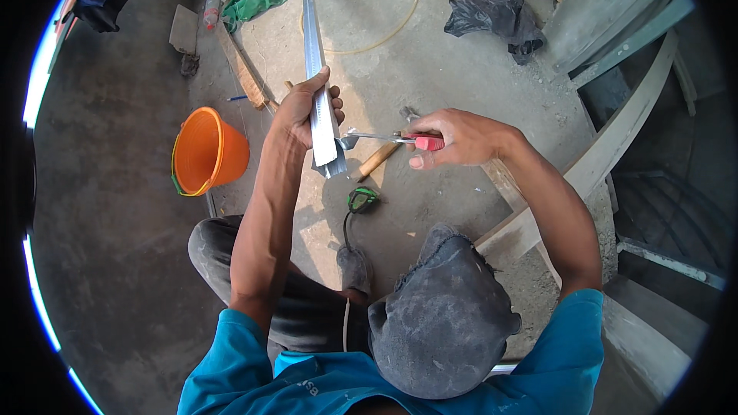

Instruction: Using snips to cut and shape a metal stud or profile.

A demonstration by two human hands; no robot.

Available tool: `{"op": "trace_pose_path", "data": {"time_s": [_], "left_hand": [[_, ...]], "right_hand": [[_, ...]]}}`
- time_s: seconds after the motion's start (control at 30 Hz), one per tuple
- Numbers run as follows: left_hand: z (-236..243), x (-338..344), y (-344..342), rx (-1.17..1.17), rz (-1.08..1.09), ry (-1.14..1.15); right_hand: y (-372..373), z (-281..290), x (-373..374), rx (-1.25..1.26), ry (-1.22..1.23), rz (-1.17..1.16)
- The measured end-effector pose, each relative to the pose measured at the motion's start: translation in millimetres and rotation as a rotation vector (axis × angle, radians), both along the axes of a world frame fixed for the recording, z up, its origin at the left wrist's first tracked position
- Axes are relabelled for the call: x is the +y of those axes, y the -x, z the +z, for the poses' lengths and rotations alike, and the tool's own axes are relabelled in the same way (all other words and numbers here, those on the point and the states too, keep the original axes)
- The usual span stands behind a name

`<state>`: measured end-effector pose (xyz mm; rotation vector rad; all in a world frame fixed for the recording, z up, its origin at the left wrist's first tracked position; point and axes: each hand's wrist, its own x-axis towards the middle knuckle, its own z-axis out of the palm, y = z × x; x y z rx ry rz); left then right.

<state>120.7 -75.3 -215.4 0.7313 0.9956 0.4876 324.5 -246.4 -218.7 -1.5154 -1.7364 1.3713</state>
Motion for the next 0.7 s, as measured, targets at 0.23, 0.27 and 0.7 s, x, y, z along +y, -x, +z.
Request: {"op": "trace_pose_path", "data": {"time_s": [0.23,0.27,0.7], "left_hand": [[-0.4,-1.4,-3.6,0.056,0.035,0.033],[-0.9,-1.6,-2.9,0.063,0.034,0.029],[-10.0,-3.9,-28.6,0.197,0.028,-0.062]], "right_hand": [[-12.9,15.1,14.7,-0.246,0.004,0.105],[-13.1,18.1,15.6,-0.280,0.032,0.121],[55.4,-13.2,-64.1,-0.256,-0.218,-0.663]]}}
